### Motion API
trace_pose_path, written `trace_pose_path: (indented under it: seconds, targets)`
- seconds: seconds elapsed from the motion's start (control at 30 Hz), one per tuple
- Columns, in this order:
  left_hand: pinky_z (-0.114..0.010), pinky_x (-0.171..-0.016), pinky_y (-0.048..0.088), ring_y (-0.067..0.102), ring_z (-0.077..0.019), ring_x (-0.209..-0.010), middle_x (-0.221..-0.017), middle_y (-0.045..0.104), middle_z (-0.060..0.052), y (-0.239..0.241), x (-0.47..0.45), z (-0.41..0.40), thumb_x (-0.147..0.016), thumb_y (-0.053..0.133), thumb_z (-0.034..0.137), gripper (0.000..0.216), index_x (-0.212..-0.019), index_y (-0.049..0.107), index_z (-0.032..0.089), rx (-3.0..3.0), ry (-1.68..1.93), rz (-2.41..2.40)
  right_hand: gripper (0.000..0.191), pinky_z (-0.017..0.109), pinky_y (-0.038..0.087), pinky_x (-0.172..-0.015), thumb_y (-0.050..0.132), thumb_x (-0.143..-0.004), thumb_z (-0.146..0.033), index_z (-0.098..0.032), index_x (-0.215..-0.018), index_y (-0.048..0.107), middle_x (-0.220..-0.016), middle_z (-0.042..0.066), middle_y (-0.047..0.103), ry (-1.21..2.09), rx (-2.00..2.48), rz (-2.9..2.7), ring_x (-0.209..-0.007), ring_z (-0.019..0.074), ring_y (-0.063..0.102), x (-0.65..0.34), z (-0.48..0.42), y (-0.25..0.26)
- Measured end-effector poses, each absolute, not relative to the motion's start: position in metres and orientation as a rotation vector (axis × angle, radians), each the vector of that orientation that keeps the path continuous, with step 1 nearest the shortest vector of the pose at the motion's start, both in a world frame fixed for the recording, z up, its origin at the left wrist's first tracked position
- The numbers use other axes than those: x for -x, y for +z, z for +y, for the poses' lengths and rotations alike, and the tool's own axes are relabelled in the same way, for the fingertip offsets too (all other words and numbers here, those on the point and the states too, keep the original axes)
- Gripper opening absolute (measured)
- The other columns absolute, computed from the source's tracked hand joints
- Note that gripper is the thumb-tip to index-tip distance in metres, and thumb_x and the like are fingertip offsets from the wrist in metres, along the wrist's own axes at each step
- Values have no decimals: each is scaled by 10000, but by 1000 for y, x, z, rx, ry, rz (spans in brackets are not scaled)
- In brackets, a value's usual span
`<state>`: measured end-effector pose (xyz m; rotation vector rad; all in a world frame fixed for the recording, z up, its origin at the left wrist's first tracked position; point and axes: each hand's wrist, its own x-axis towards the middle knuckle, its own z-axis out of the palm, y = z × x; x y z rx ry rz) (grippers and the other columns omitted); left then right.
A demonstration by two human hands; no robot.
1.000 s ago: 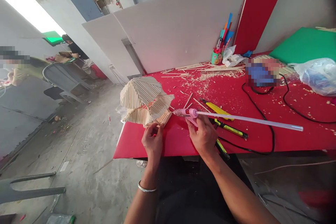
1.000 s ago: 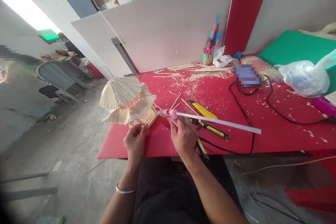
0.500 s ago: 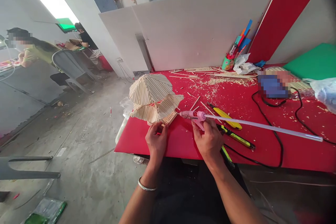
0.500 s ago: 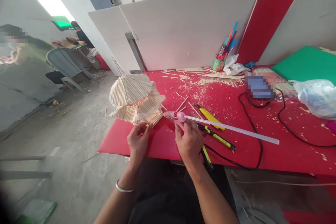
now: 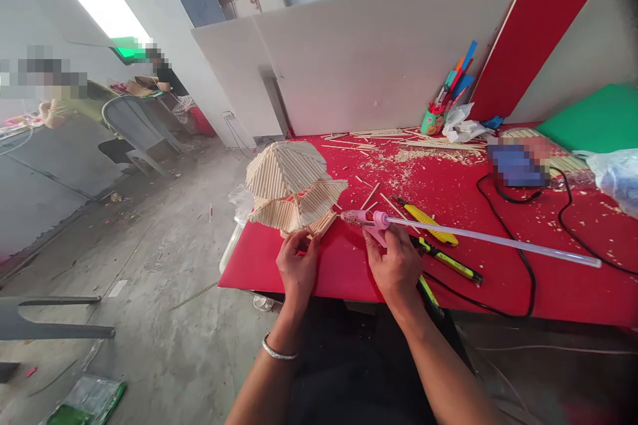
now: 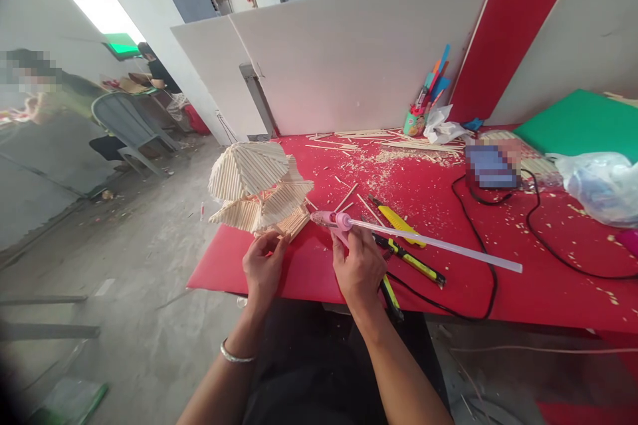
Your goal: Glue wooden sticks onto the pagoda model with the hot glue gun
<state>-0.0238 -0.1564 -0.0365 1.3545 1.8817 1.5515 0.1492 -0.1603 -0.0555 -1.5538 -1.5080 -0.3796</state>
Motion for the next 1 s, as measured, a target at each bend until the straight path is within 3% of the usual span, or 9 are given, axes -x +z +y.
trace_pose_path:
  seconds: [0.47,1.0]
  targets:
    - [-236,-558,505,610,-101,-583,-901,661,-39,-38,24,-157,-735,726,348,176,-791,711,182,-1405,1580,1852,252,267,460,-690,621,-872,-393,-168,-985,631,-950,88,712,-398,1581,-1505,-826,196,668,-150,-160,-55]
    - [-237,-576,517,637,-115,-592,-886,698,-39,-45,26,-154,-744,714,336,165,-809,700,185,-1388,1574,1833,286,251,458,-694,604,-884,-413,-157,-1006,641,-970,91,710,-369,1613,-1506,-839,181,673,-149,-162,-53]
